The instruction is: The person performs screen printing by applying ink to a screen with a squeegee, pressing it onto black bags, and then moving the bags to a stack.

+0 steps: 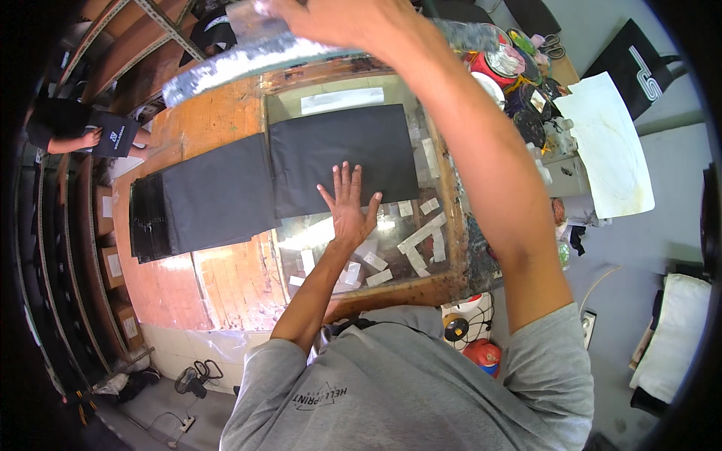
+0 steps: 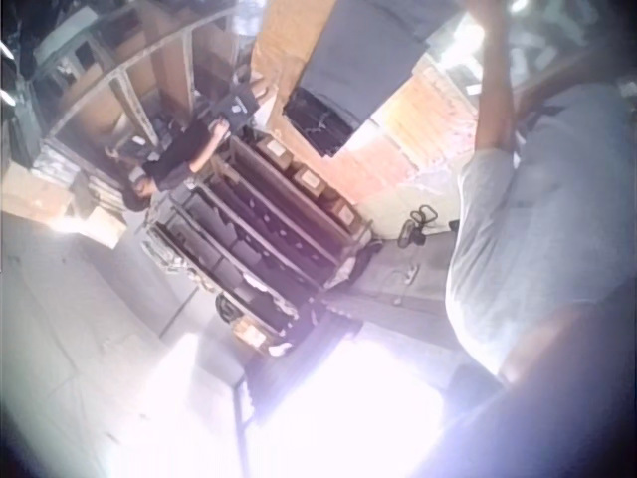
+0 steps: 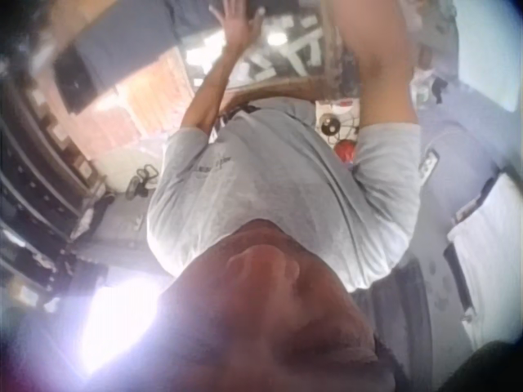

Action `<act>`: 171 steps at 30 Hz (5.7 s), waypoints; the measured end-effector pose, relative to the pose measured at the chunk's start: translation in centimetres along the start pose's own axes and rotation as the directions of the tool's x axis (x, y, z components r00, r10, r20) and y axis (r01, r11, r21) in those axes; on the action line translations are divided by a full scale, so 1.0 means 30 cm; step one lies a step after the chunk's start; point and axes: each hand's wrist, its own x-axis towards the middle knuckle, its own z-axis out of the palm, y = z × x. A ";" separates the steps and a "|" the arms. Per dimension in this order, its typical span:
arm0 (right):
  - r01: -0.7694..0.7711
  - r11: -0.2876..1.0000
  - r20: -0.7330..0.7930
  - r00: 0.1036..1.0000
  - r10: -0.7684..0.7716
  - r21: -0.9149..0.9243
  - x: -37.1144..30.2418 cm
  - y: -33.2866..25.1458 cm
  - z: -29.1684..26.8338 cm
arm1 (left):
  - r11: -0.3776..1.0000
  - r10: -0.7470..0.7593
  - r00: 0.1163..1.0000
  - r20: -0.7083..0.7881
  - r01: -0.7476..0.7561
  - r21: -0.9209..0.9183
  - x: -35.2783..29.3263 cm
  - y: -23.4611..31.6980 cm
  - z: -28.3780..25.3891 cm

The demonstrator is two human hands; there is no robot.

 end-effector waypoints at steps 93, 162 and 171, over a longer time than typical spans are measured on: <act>0.015 0.973 -0.169 0.984 -0.055 -0.230 0.158 0.150 0.007 | 0.541 -0.445 0.494 -0.747 0.813 0.216 -0.095 -1.188 -1.040; -0.045 0.986 -0.011 0.999 0.044 -0.159 0.047 -0.012 -0.012 | 0.962 0.062 0.998 -0.002 -0.059 0.265 0.076 -0.176 0.085; -0.103 0.983 0.082 0.990 0.116 -0.150 0.016 -0.042 -0.098 | 0.973 0.079 0.993 0.084 -0.095 0.209 0.108 0.011 0.185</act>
